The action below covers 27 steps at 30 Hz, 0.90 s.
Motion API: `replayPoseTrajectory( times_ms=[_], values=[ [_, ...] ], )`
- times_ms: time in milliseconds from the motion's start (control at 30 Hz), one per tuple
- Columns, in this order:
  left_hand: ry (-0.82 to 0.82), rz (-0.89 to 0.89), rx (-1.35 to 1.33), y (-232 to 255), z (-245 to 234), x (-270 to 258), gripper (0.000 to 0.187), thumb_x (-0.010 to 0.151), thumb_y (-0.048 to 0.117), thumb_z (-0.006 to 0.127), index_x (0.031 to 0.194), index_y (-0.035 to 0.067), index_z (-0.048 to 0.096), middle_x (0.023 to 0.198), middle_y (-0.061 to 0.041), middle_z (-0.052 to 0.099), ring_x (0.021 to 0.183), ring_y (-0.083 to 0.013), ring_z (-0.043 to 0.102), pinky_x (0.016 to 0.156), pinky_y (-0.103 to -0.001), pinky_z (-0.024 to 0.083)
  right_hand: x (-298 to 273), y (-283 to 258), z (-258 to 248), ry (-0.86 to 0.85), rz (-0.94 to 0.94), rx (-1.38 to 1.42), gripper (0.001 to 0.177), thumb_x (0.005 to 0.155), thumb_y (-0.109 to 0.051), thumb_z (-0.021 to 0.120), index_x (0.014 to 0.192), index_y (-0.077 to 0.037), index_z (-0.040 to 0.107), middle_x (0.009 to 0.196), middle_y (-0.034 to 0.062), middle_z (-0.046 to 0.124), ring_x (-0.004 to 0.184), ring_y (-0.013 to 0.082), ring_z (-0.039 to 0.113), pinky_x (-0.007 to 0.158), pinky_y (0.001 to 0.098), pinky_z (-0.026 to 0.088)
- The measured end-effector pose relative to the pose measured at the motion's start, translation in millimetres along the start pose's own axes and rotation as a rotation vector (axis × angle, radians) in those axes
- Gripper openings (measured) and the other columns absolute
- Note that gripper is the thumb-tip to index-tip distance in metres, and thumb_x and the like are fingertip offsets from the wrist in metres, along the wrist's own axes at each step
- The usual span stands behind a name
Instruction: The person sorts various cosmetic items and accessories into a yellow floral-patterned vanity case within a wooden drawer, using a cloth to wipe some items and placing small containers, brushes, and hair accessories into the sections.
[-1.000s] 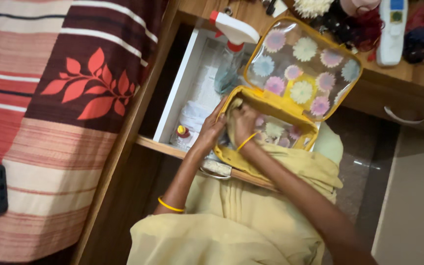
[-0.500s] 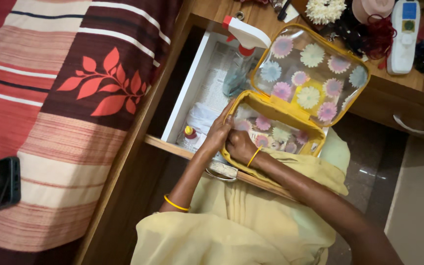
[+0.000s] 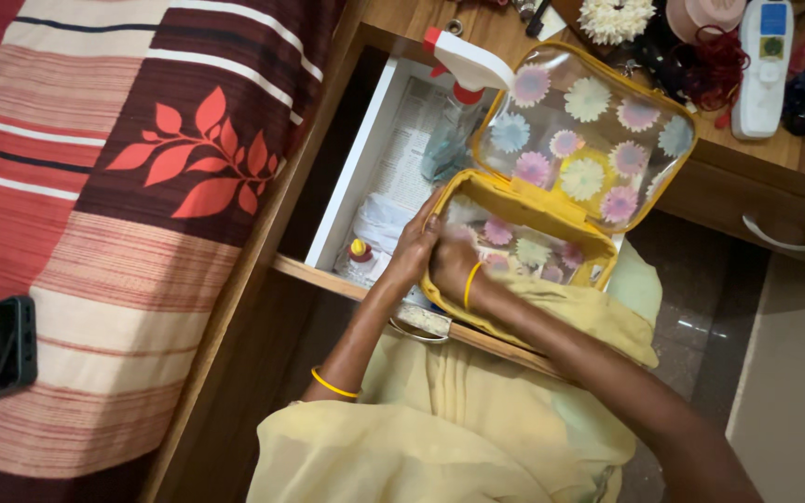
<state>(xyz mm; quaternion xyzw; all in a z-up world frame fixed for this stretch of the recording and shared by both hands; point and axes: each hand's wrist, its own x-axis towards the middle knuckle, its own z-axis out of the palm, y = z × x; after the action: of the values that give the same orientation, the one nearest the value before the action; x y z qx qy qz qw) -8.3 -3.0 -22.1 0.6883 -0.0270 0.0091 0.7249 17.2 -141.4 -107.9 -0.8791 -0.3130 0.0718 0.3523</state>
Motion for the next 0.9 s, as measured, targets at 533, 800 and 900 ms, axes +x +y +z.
replayPoseTrajectory(
  times_ms=[533,800,900],
  values=[
    [0.031,-0.169,-0.044,-7.8,0.0,5.8,0.062,0.107,0.039,0.045,0.160,0.009,0.038,0.152,-0.021,0.051,0.138,-0.0346,0.051,0.113,-0.040,0.040,-35.3,3.5,-139.1,-0.088,-0.211,-0.246,0.018,0.090,-0.020,0.067,0.090,-0.002,0.065,0.082,0.0241,0.066,0.071,0.0430,0.066,0.062,0.0540,0.053],
    [0.013,-0.179,-0.075,10.7,0.8,2.4,0.060,0.106,0.035,0.045,0.159,0.009,0.037,0.151,-0.019,0.055,0.128,-0.0335,0.058,0.110,-0.036,0.043,-23.8,-41.1,-110.7,0.201,0.237,-0.022,0.021,0.097,-0.008,0.066,0.080,0.002,0.059,0.077,0.0229,0.061,0.068,0.0375,0.066,0.066,0.0490,0.052],
    [0.008,-0.112,-0.034,8.3,0.0,3.4,0.059,0.106,0.034,0.046,0.158,0.007,0.039,0.154,-0.019,0.053,0.142,-0.0318,0.050,0.117,-0.036,0.039,-10.6,-48.0,-118.2,0.328,-0.174,-0.172,0.021,0.090,-0.004,0.069,0.109,0.003,0.065,0.092,0.0235,0.066,0.075,0.0415,0.066,0.065,0.0501,0.053]
  ],
)
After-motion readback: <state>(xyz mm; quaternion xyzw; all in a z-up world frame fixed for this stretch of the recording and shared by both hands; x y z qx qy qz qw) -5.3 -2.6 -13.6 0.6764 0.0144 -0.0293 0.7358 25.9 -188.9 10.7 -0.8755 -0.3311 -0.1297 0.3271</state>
